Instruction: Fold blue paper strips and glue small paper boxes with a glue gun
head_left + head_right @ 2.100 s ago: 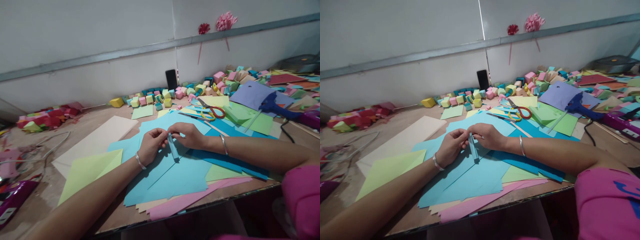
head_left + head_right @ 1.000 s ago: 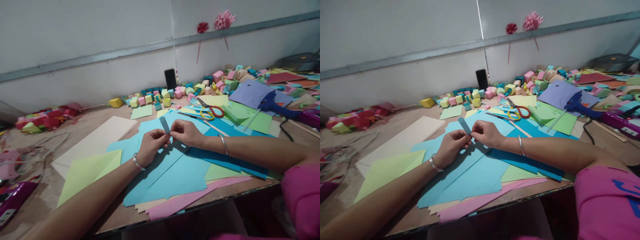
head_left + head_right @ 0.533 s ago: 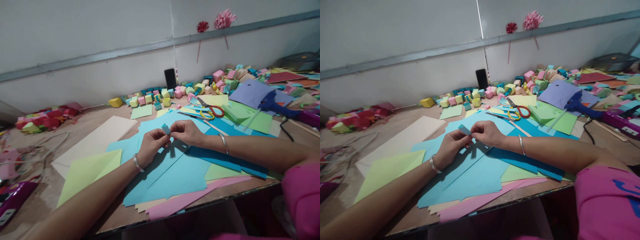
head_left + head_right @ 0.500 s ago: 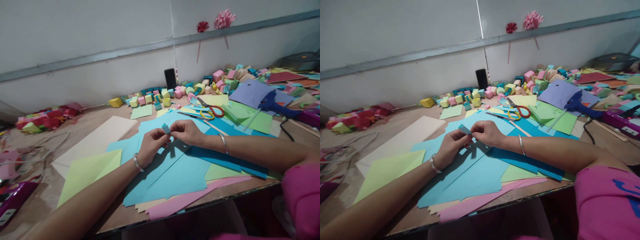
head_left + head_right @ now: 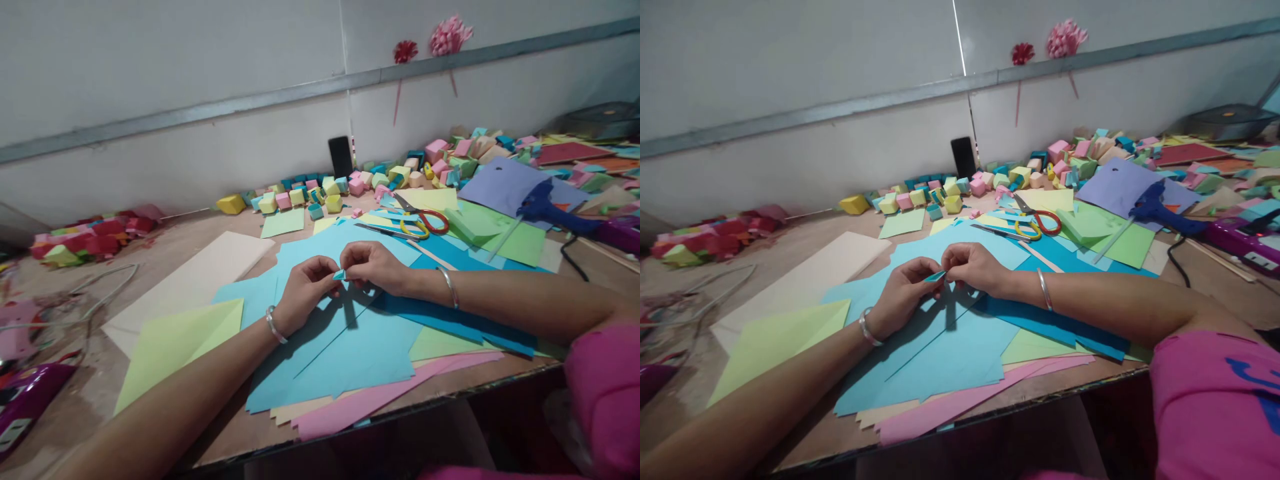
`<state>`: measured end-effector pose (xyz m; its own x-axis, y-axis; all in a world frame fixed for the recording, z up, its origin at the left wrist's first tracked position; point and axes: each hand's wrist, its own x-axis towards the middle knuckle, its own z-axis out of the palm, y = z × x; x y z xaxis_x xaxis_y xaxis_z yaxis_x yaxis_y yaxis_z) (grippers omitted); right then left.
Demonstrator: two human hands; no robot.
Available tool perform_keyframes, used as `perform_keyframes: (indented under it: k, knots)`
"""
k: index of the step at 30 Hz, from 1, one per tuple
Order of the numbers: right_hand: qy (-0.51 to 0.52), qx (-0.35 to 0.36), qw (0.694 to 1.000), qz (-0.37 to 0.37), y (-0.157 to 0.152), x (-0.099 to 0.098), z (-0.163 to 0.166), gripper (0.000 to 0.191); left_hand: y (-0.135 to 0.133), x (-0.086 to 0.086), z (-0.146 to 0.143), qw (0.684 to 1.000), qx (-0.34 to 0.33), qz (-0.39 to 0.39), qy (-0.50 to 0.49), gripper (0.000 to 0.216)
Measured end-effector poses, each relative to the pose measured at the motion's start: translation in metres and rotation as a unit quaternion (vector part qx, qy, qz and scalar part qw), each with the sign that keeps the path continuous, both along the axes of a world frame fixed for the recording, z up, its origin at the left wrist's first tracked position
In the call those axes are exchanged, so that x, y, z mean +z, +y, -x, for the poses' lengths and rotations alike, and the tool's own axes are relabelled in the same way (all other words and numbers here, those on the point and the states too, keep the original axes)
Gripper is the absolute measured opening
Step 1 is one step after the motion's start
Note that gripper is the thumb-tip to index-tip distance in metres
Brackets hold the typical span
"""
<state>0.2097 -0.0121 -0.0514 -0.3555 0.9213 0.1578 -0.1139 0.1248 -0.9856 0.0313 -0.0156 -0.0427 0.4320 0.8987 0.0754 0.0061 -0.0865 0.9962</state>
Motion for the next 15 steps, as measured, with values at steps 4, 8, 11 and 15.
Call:
perform_keyframes:
  k: [4,8,11,15]
  knots:
    - [0.046,0.014,0.996,0.077,0.0024,0.0002,0.0003,0.010,0.0020,-0.0047,0.0026,0.999,-0.024,0.027,-0.036,0.017]
    - [0.062,0.029,0.993,0.091,0.0048,-0.0006,0.0006,0.012,0.0023,-0.0074,0.0043,0.996,-0.018,0.053,-0.066,0.015]
    - [0.037,0.034,0.998,0.048,0.0040,0.0007,-0.0011,0.011,0.0017,-0.0052,0.0037,0.996,-0.015,0.059,-0.065,0.011]
    - [-0.023,0.019,0.999,-0.023,0.0010,0.0047,-0.0035,0.003,-0.0001,-0.0009,0.0013,0.998,0.014,0.039,-0.040,0.009]
